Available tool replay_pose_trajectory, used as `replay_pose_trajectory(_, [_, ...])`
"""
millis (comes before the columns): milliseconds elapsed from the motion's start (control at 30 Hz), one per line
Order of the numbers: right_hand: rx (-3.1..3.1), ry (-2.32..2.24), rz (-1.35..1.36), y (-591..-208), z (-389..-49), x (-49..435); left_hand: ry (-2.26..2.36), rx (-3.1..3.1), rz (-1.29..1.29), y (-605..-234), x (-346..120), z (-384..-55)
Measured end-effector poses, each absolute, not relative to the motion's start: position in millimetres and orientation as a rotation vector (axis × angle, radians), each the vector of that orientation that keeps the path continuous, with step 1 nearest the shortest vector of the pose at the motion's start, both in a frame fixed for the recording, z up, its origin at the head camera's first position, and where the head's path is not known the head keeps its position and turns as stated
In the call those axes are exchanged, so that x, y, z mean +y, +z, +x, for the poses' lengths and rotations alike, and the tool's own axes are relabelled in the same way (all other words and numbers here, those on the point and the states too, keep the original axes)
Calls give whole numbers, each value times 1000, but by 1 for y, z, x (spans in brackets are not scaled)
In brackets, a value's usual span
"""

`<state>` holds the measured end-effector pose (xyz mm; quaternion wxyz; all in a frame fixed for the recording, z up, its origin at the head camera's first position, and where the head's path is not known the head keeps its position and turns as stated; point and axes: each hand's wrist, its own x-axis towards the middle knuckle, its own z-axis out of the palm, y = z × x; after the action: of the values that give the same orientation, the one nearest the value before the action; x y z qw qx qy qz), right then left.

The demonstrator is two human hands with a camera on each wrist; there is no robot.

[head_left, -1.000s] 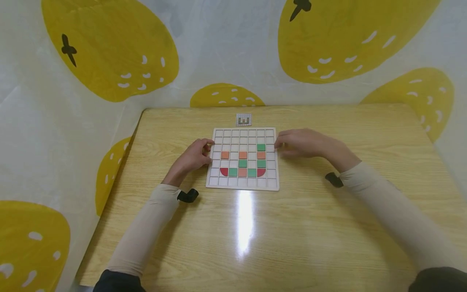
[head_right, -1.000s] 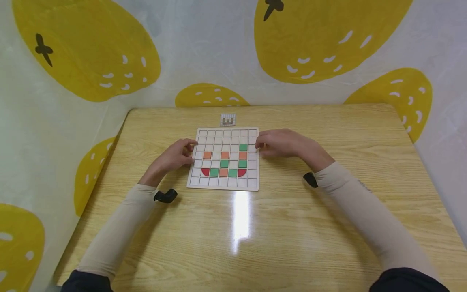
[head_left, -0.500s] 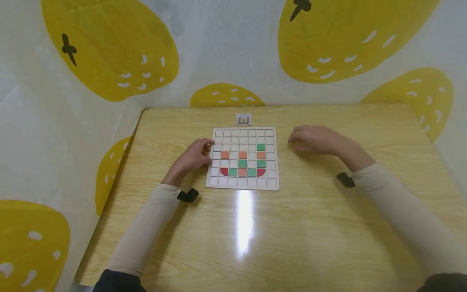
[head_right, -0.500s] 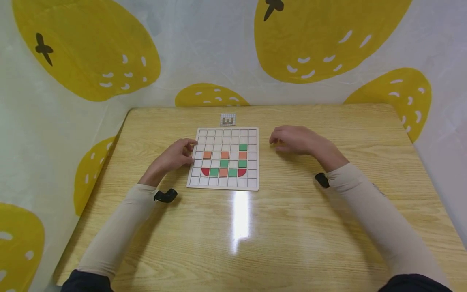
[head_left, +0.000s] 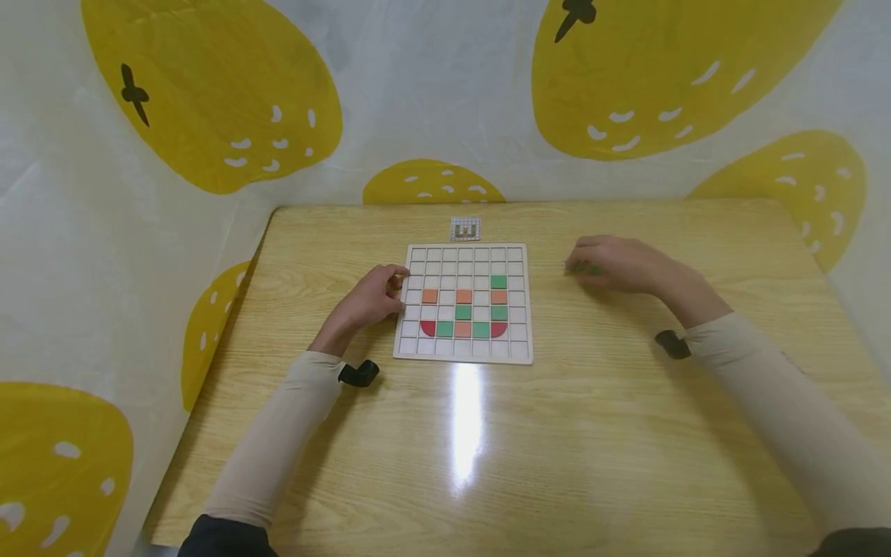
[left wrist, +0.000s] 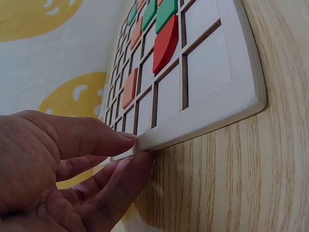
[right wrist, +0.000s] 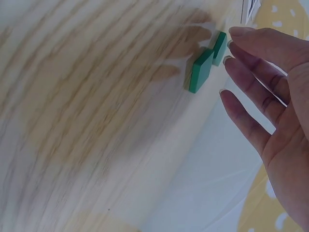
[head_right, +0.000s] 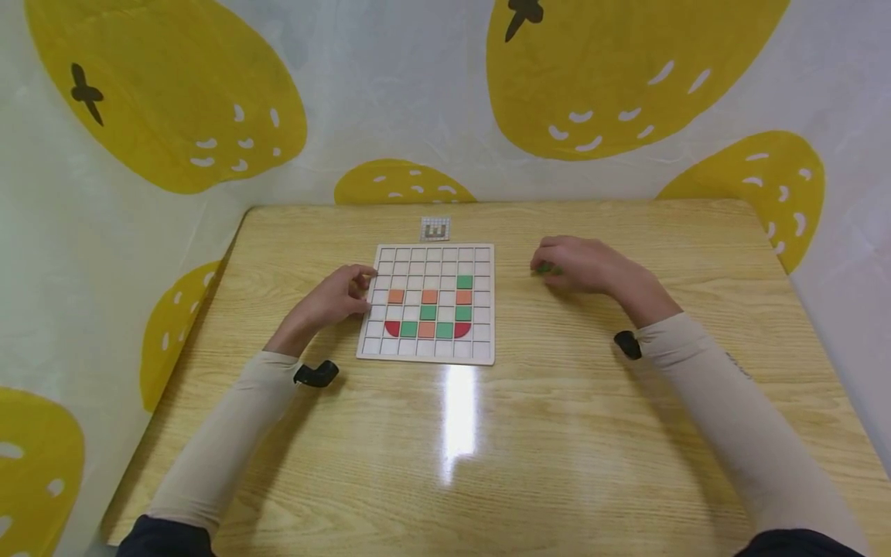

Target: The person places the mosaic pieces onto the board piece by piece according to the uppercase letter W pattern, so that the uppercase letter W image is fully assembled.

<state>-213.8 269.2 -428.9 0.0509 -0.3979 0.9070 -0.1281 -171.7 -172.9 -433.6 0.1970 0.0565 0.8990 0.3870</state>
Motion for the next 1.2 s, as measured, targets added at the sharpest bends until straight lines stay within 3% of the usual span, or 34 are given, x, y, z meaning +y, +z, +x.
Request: replay_pose_trajectory(1200, [2769, -423, -1008, -428, -210, 303, 1076, 2518, 144, -432, -171, -172])
